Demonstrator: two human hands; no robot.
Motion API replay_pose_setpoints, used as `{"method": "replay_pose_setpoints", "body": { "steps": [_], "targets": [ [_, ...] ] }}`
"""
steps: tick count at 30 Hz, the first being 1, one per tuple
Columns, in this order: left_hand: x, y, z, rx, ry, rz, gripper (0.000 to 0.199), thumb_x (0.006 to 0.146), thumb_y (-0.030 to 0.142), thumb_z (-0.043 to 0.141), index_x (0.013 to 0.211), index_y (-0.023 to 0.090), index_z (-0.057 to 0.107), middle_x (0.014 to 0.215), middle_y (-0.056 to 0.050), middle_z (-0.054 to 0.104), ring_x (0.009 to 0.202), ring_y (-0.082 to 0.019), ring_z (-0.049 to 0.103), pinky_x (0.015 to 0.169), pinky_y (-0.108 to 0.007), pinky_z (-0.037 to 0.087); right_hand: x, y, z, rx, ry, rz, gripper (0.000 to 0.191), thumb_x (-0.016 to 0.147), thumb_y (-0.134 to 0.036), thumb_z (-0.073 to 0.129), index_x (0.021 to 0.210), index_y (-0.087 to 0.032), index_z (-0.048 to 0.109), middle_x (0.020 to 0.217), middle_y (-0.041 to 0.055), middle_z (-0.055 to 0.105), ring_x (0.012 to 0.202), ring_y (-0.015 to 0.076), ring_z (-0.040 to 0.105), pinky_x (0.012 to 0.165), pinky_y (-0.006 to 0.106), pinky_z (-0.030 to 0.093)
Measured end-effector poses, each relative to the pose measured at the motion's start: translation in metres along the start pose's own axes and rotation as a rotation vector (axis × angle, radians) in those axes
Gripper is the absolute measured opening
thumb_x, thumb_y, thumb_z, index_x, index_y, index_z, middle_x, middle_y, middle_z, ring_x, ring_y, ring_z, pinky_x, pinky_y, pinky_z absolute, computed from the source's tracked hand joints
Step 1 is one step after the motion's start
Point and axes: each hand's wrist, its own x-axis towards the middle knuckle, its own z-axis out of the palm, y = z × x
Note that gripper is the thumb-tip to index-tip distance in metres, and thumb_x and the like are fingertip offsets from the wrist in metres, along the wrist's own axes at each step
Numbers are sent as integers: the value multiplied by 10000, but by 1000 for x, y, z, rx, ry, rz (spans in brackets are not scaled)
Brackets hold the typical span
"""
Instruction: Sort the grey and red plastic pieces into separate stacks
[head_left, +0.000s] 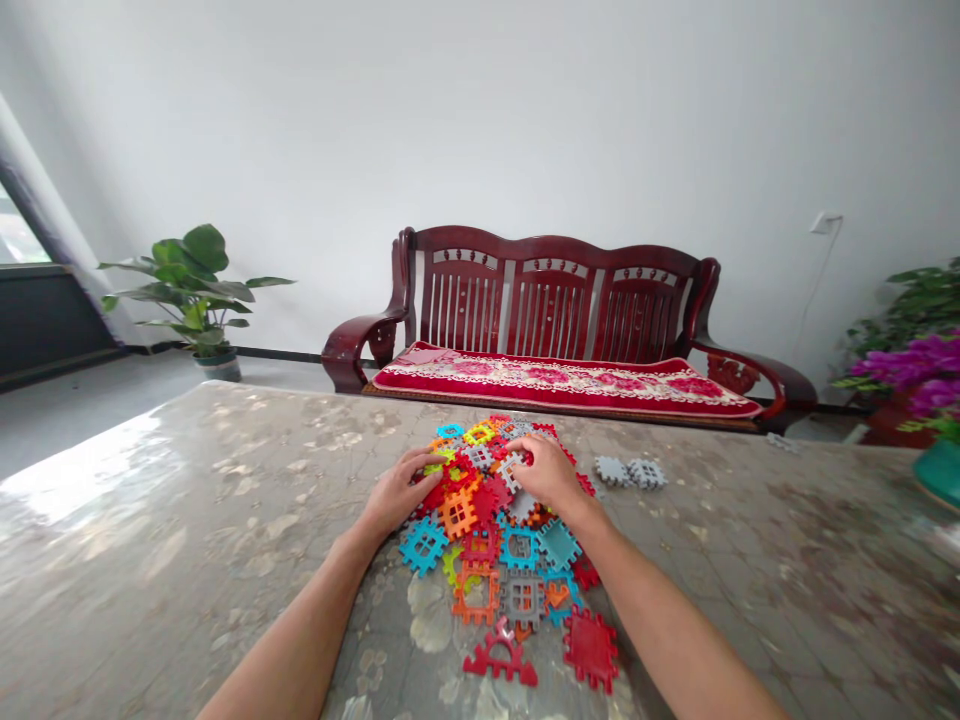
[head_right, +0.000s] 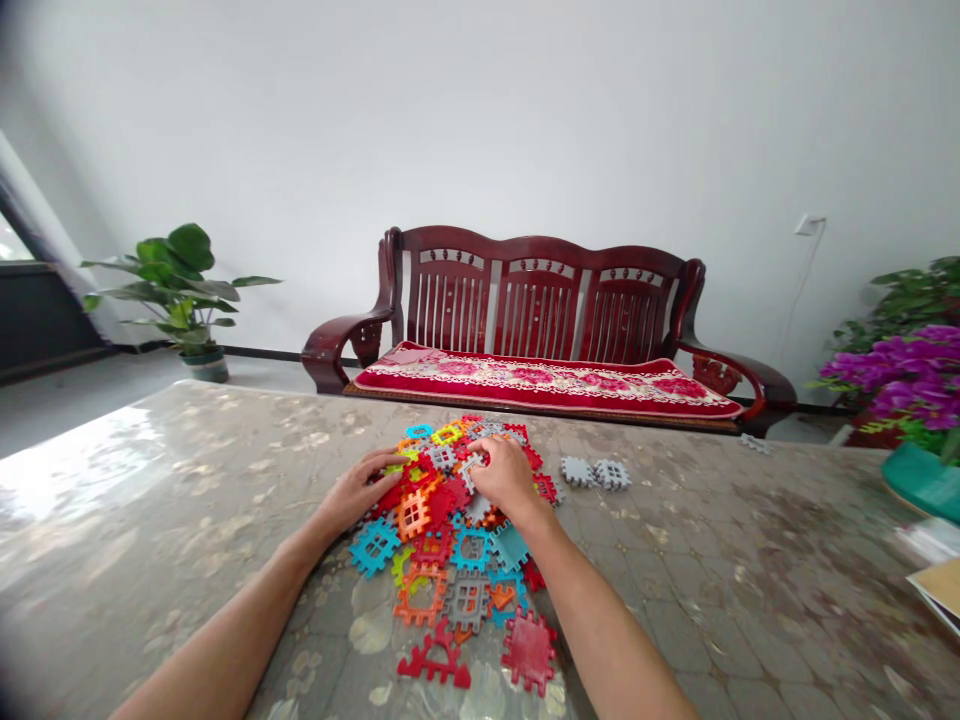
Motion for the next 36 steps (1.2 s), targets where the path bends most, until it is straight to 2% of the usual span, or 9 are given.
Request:
{"method": "replay_pose_setpoints", "body": {
  "steps": [4, 8, 13, 21, 26, 32, 36],
  "targets": [
    [0, -1, 1, -1, 6, 0, 392, 863, 497, 523, 1122, 271, 713, 1302, -56, 620, 1212, -252, 573, 1089, -407, 402, 2, 2, 4, 342, 72, 108, 327, 622, -169, 559, 886, -244, 738, 794, -19, 717, 699, 170, 610, 682, 289, 469],
    [1, -2, 1, 4, -7, -12, 406, 867, 509, 513, 1138, 274, 702, 1314, -55, 613, 1214, -246, 570, 1100, -413, 389, 6, 4, 6, 699, 183, 220, 244, 587, -224, 610, 804, -205, 718, 727, -16, 703, 651, 165, 596, 613, 274, 456],
    [1, -1, 1, -5, -4, 1, 413, 866, 518, 511, 1133, 267, 702, 1311, -58, 615, 1225, -245, 563, 1104, -407, 384, 7, 3, 4, 940, 230, 278, 213, 556, -254, 680, 762, -201, 693, 675, -27, 662, 610, 143, 555, 592, 264, 443],
    [0, 1, 0, -1, 15, -14, 398, 856, 506, 526, 1116, 269, 712, 1306, -56, 618, 1205, -252, 579, 1080, -406, 412, 7, 2, 2, 1045, 331, 292, 299, 563, -313, 741, 830, -210, 656, 735, -29, 641, 673, 140, 567, 669, 278, 466],
    [1, -1, 1, 3, 7, 1, 409, 881, 505, 487, 1116, 258, 712, 1294, -59, 624, 1210, -247, 577, 1080, -394, 414, 8, 13, -6, 1035, 378, 305, 308, 576, -342, 747, 836, -216, 639, 738, -26, 636, 686, 147, 581, 684, 294, 487],
    [3, -1, 0, -2, 5, 25, 425, 912, 492, 421, 1098, 244, 713, 1261, -56, 648, 1217, -235, 567, 1095, -387, 394, -5, 37, -29, 1076, 427, 366, 423, 564, -358, 758, 941, -241, 608, 762, -29, 611, 687, 166, 589, 601, 318, 535],
    [4, 0, 0, 5, 5, 8, 456, 908, 495, 399, 1089, 225, 718, 1263, -70, 648, 1216, -241, 565, 1098, -393, 388, -22, 57, -51, 995, 373, 428, 459, 544, -347, 749, 971, -220, 641, 741, -28, 628, 689, 171, 598, 617, 313, 535]
  ]
}}
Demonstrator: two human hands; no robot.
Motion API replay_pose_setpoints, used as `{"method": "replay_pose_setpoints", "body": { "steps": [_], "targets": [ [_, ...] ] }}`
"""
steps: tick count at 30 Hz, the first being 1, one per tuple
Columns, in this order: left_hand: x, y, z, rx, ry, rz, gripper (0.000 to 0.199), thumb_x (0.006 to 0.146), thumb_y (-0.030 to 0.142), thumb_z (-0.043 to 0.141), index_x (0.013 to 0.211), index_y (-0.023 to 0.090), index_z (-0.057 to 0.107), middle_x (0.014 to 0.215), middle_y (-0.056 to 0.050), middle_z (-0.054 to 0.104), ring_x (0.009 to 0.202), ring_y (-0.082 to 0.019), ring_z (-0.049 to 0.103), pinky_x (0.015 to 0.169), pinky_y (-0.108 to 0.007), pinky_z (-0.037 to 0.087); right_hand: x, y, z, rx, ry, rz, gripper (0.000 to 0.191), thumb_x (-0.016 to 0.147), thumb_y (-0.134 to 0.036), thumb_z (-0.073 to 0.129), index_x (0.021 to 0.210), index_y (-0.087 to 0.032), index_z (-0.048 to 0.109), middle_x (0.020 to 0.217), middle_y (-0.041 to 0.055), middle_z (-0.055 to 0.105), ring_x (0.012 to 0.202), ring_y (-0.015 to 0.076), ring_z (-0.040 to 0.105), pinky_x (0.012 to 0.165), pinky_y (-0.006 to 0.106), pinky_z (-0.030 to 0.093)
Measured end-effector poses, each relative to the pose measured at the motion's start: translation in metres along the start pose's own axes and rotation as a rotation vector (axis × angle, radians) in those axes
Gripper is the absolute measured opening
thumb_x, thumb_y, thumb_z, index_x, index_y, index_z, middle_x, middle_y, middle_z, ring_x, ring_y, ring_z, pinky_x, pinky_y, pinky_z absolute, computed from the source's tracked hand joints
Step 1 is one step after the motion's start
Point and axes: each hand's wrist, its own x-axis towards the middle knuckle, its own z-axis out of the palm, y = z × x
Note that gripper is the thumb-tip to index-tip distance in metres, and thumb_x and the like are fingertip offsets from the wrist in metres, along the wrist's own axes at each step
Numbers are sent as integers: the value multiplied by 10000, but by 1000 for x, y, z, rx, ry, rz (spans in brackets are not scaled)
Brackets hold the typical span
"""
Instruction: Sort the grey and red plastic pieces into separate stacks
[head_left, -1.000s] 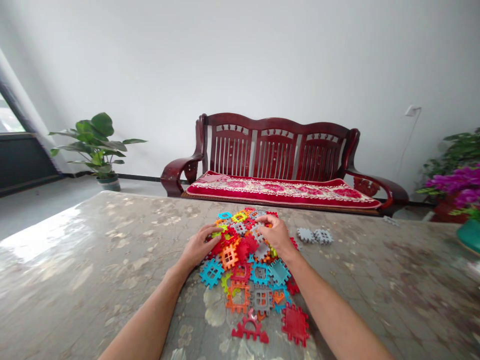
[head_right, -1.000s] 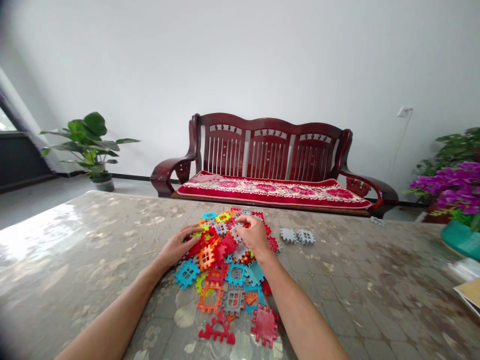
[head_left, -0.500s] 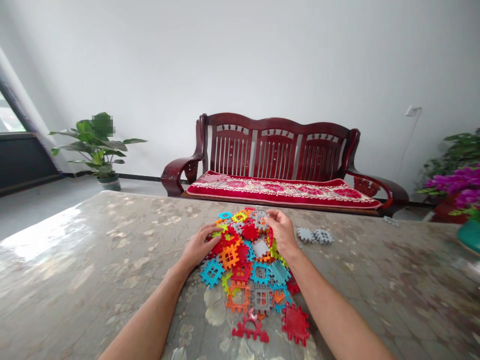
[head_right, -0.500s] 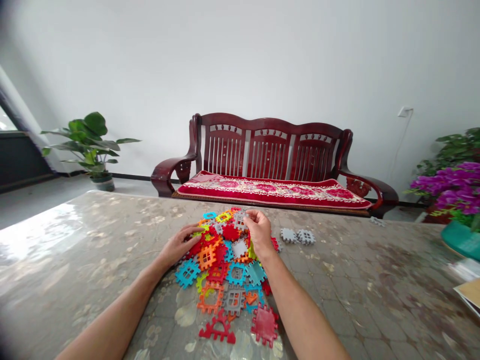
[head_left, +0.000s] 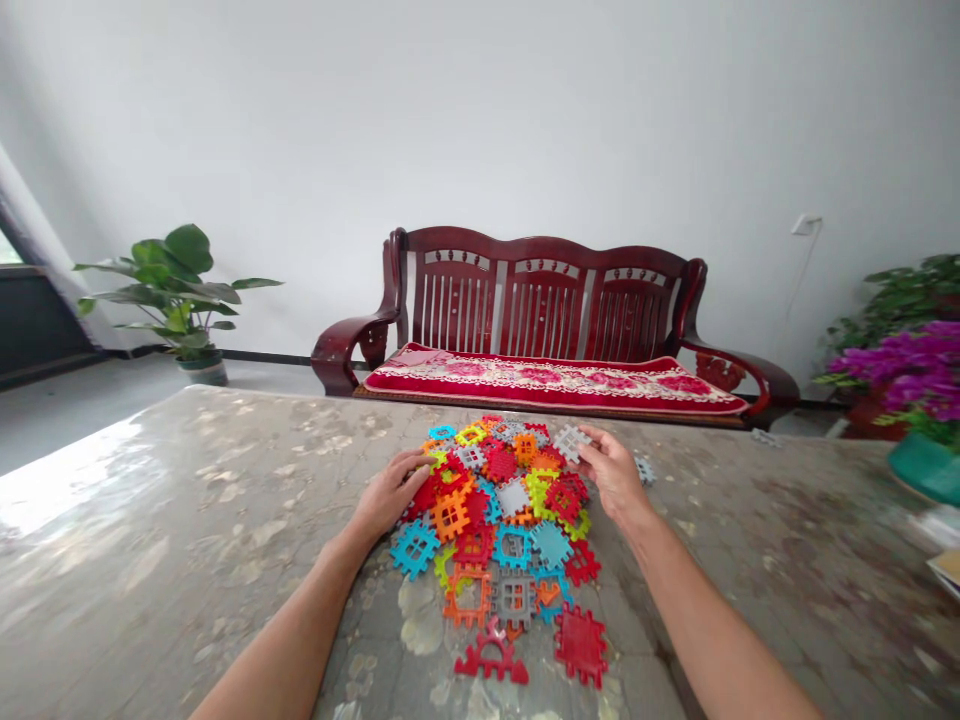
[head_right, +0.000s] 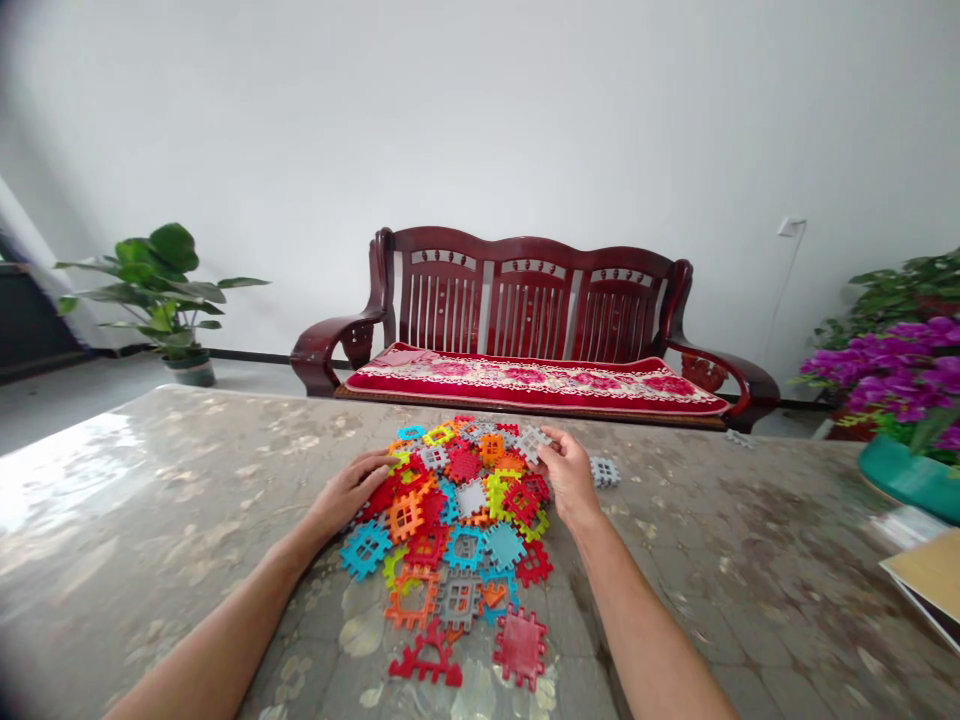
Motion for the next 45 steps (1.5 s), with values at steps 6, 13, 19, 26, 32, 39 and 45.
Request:
{"method": "replay_pose_setpoints", "body": {
  "steps": [6, 13, 19, 26, 32, 39, 45],
  "targets": [
    [0, 2, -1, -18, 11, -9, 499, 911, 519, 357, 1057, 224, 732, 1243, -69, 665, 1191, -240, 582, 1083, -381, 401, 0, -1, -53, -331, 49, 9, 384, 599, -435, 658, 878, -176, 713, 676, 13, 669, 574, 152, 543, 494, 247, 363],
    [-1, 3, -7, -140, 55, -80, 618, 910, 582, 283, 1075, 179, 722, 1251, -93, 669, 1189, -251, 588, 1097, -406, 380, 11, 12, -88, -558, -8, -55, 345, 609, -468, 580, 753, -179, 702, 674, 41, 686, 662, 208, 609, 612, 295, 436],
    [1, 2, -7, -150, 72, -90, 599, 871, 611, 346, 1030, 183, 734, 1228, -81, 686, 1186, -268, 590, 1102, -410, 372, 7, 5, -104, -1120, -86, -146, 268, 769, -407, 499, 696, -228, 685, 689, 33, 695, 702, 211, 628, 609, 284, 396],
    [4, -4, -3, -131, 66, -81, 520, 814, 594, 452, 992, 195, 733, 1178, -83, 705, 1132, -271, 618, 1061, -411, 415, 11, -5, -120, -1221, -281, -74, 233, 684, -289, 623, 894, -230, 706, 890, 21, 734, 765, 189, 647, 697, 275, 448],
    [4, -11, -1, -121, 63, -50, 460, 822, 532, 472, 1012, 201, 729, 1156, -80, 708, 1124, -269, 620, 1052, -418, 422, 4, -7, -114, -1299, -559, -94, 596, 558, -217, 705, 1150, -187, 643, 1189, 86, 649, 1027, 250, 607, 859, 315, 461],
    [4, -10, -1, -110, 55, -42, 452, 824, 527, 472, 1007, 203, 728, 1162, -80, 704, 1127, -267, 619, 1056, -415, 420, -2, -8, -102, -1519, -539, -213, 446, 624, -161, 590, 1061, -195, 670, 1064, 85, 672, 910, 230, 626, 787, 306, 450],
    [3, -7, -2, -93, 50, -35, 442, 823, 530, 467, 1000, 220, 726, 1158, -66, 707, 1112, -258, 622, 1044, -400, 434, 2, -10, -112, -1259, -452, -162, 434, 637, -251, 655, 1067, -198, 660, 1004, 59, 702, 783, 184, 628, 698, 280, 475]
  ]
}}
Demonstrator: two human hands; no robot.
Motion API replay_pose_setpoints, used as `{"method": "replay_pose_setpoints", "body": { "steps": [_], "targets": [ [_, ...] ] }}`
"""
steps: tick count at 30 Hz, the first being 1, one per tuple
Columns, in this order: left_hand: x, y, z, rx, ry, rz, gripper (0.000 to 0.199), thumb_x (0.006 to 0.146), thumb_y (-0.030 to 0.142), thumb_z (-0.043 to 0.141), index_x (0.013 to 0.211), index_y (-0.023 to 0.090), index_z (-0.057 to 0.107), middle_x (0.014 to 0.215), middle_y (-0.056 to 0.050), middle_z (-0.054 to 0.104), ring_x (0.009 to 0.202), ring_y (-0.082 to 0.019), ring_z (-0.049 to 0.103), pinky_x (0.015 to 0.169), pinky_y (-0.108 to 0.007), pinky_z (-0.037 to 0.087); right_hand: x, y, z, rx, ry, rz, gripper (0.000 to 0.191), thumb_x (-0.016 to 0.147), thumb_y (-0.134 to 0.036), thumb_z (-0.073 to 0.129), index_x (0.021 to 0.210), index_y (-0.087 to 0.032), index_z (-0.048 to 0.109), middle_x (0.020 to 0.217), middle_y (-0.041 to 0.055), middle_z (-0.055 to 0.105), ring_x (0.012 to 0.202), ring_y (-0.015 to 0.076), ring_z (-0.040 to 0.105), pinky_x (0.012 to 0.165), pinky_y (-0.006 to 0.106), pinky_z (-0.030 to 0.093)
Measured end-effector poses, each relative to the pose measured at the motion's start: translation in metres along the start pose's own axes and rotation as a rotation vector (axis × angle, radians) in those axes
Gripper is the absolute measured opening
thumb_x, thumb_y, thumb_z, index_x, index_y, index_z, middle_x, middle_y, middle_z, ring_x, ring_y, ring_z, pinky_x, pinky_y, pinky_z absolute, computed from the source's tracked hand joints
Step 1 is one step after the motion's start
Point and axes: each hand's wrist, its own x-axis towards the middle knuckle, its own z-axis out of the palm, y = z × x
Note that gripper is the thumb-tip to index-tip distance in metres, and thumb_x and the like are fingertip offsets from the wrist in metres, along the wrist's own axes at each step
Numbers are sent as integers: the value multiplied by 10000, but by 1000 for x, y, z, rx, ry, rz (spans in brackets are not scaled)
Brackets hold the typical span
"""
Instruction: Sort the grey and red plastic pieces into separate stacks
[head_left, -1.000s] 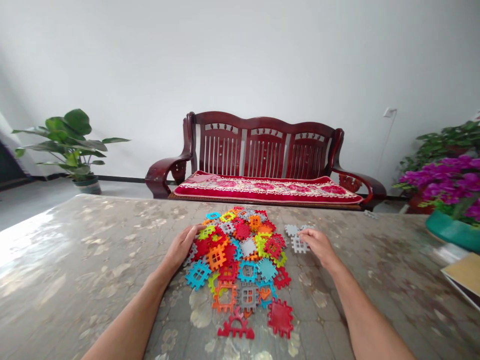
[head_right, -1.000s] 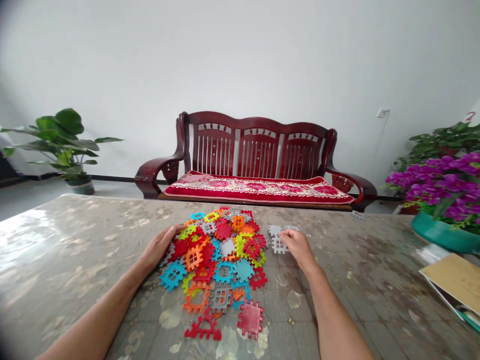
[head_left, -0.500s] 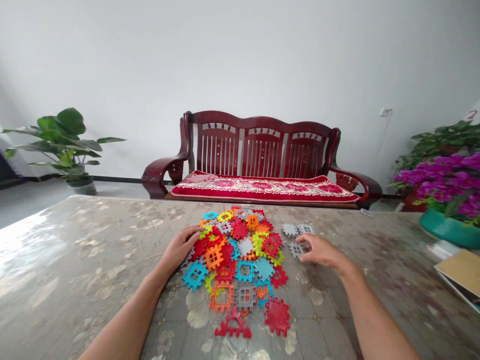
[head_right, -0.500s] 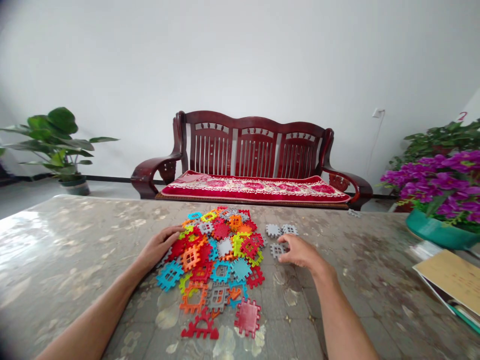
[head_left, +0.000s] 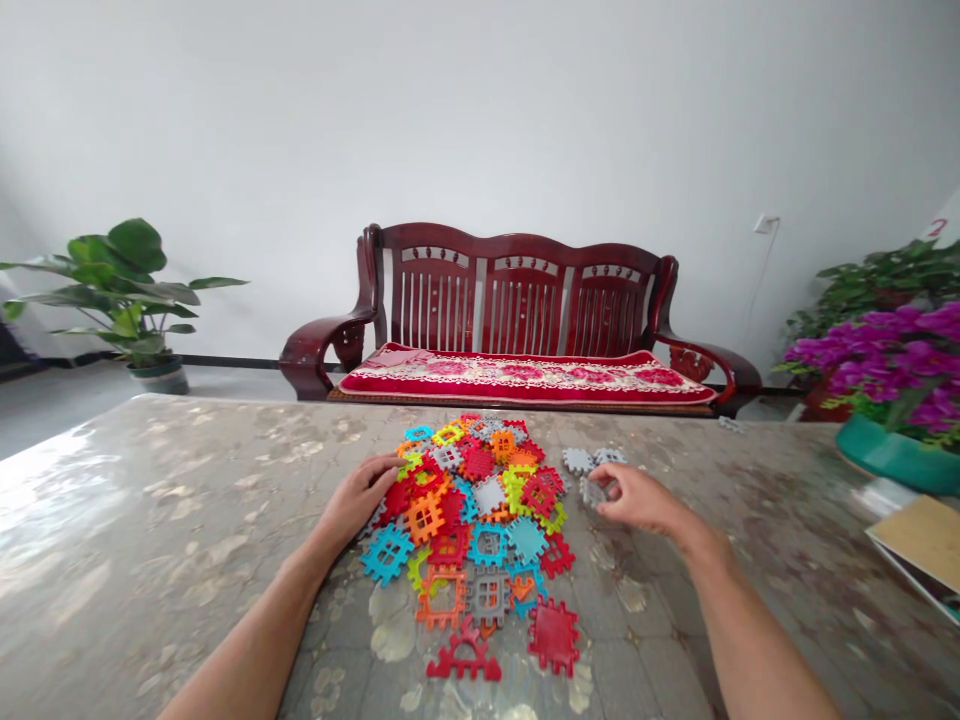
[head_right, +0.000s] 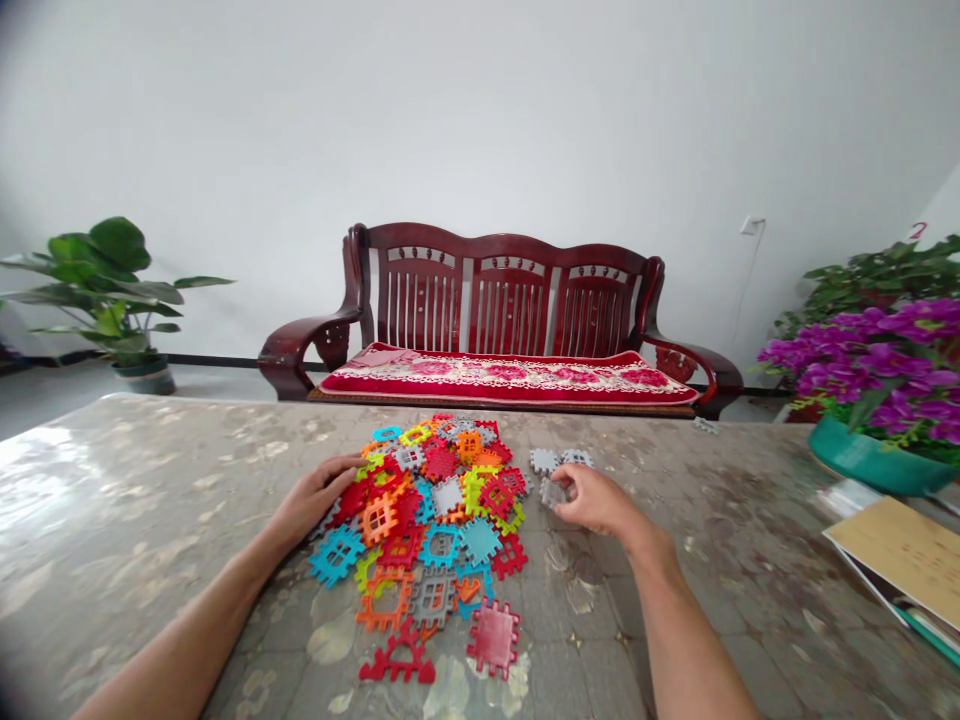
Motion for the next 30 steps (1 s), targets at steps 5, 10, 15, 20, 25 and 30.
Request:
{"method": "replay_pose_setpoints", "body": {
  "steps": [5, 10, 15, 20, 25, 30],
  "targets": [
    [-1, -1, 0, 12, -1, 6, 448, 844, 529, 452, 1015, 216, 723, 1173, -70, 699, 1132, -252, 612, 1061, -398, 419, 11, 31, -10, 188, 229, 59, 524, 649, -298, 694, 1151, -168, 623, 1033, 93, 702, 761, 178, 639, 719, 299, 510],
    [-1, 0, 0, 18, 9, 5, 430, 840, 518, 461, 1005, 225, 730, 1155, -63, 707, 1115, -256, 620, 1053, -401, 428, 29, 56, -19, 76, 309, 111, 554, 646, -268, 707, 1184, -176, 610, 1036, 96, 707, 770, 183, 644, 722, 300, 510],
    [0, 0, 0, 19, -6, -4, 441, 838, 516, 459, 1006, 213, 731, 1162, -75, 703, 1120, -262, 619, 1054, -414, 425, 44, 59, -27, -36, 250, 92, 606, 658, -221, 695, 1250, -180, 574, 1070, 100, 700, 806, 191, 652, 748, 300, 504],
    [-1, 1, 0, 17, 3, -3, 457, 834, 520, 456, 1007, 199, 731, 1163, -88, 702, 1131, -268, 614, 1059, -418, 421, 49, 61, -28, -57, 155, 8, 607, 652, -189, 664, 1252, -171, 580, 1174, 114, 665, 950, 225, 652, 844, 327, 500],
    [-1, 2, 0, 24, 1, 2, 429, 846, 516, 455, 1007, 225, 725, 1176, -67, 699, 1137, -254, 610, 1063, -403, 417, 50, 68, -27, -90, 133, -92, 800, 600, -206, 669, 1378, -176, 485, 1393, 127, 532, 1276, 288, 494, 1092, 406, 349],
    [-1, 2, 0, 11, -2, 0, 434, 837, 520, 463, 1004, 218, 727, 1159, -72, 705, 1122, -256, 617, 1052, -402, 428, 59, 71, -19, -137, 39, -129, 924, 521, -106, 605, 1427, -157, 429, 1456, 148, 473, 1337, 300, 434, 1142, 439, 274]
  ]
}}
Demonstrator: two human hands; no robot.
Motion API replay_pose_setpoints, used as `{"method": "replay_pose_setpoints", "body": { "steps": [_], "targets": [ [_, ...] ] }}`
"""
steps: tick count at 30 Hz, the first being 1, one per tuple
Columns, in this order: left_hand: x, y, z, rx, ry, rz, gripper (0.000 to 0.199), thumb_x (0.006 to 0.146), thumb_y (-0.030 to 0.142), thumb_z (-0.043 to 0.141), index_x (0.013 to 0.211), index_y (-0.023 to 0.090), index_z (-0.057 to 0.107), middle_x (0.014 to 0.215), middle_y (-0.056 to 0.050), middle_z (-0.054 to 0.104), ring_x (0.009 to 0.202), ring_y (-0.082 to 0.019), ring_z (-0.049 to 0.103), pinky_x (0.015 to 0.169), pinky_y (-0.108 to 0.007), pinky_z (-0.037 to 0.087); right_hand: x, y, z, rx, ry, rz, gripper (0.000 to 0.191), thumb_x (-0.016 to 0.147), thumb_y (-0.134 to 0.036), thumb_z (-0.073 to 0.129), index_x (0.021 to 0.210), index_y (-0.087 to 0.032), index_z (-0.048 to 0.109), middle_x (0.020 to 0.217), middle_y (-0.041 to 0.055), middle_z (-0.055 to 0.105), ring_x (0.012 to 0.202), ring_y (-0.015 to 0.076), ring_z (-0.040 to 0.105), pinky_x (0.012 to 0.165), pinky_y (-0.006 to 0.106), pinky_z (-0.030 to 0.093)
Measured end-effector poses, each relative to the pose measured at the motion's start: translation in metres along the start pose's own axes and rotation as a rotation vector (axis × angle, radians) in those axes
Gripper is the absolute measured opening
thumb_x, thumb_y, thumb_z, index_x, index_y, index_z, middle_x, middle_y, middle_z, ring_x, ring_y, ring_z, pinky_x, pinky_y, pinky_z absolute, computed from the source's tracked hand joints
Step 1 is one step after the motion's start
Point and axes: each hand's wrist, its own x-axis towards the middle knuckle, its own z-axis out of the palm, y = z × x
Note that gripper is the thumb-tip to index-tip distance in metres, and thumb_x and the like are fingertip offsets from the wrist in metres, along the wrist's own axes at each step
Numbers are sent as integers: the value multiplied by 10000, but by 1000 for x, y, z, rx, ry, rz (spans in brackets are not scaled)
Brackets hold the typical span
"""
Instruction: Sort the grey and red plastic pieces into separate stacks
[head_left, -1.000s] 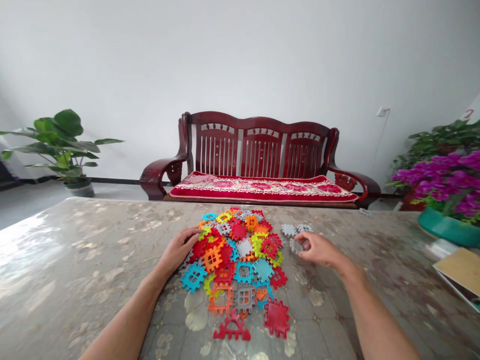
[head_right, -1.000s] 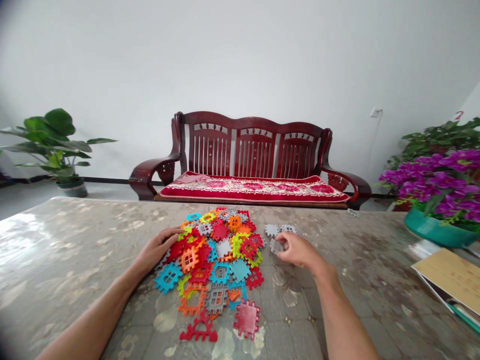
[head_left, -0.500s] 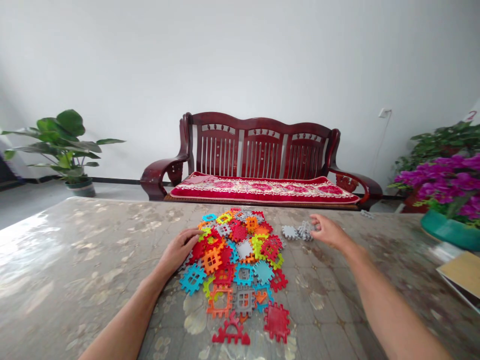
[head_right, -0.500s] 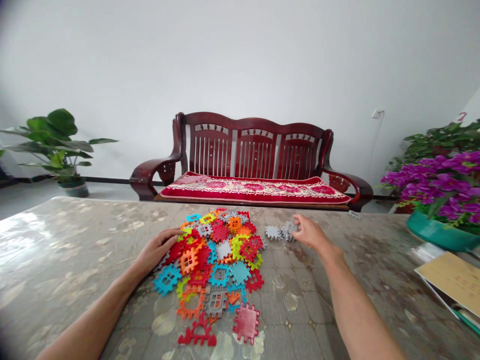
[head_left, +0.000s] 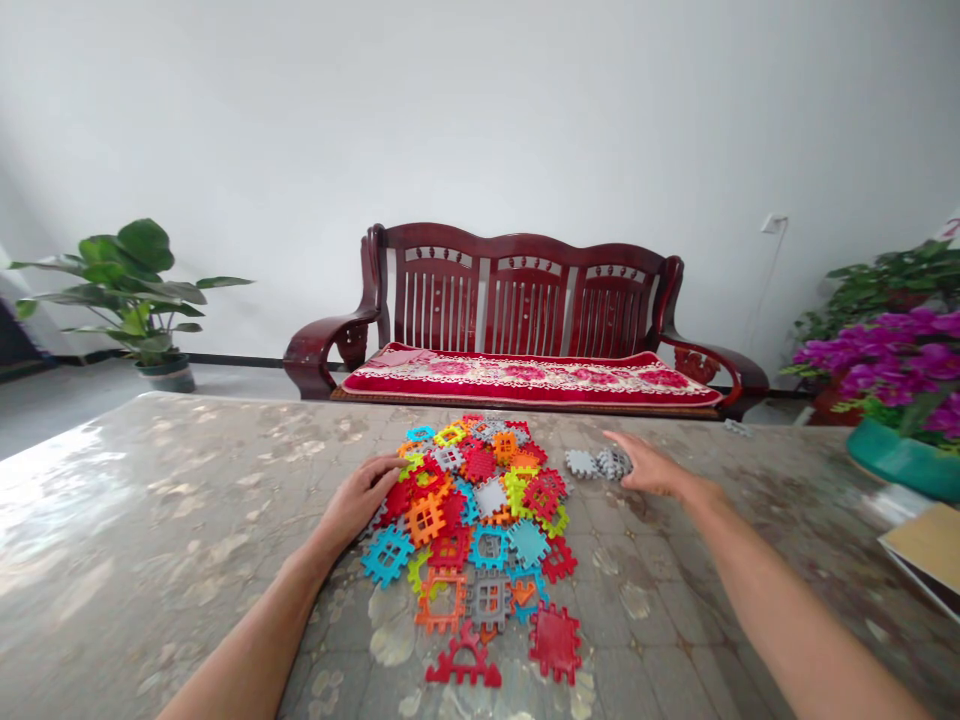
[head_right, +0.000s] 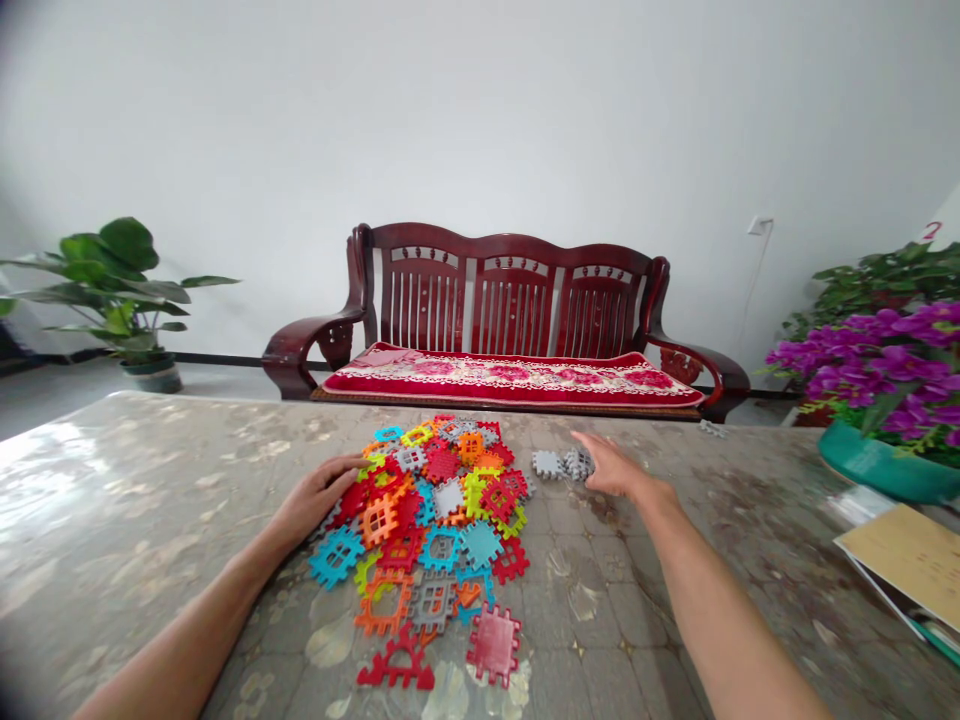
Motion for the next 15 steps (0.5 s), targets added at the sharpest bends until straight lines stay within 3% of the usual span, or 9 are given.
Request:
{"method": "replay_pose_setpoints", "body": {
  "steps": [9, 15],
  "targets": [
    [-1, -3, 1, 0, 10, 0, 425, 835, 516, 465, 1003, 222, 723, 1148, -64, 707, 1111, -249, 620, 1053, -391, 426, 8, -10, 5, 120, -95, 25, 920, 507, -65, 516, 1418, -174, 450, 1328, 99, 607, 1207, 258, 567, 1058, 370, 395],
    [-1, -1, 1, -7, 7, 3, 412, 838, 506, 475, 1006, 225, 725, 1141, -58, 711, 1106, -251, 623, 1049, -398, 430, 13, -9, 9, 6, -121, -10, 761, 516, -71, 519, 1268, -147, 605, 1297, 118, 626, 1197, 279, 570, 1061, 374, 393]
  ]
}}
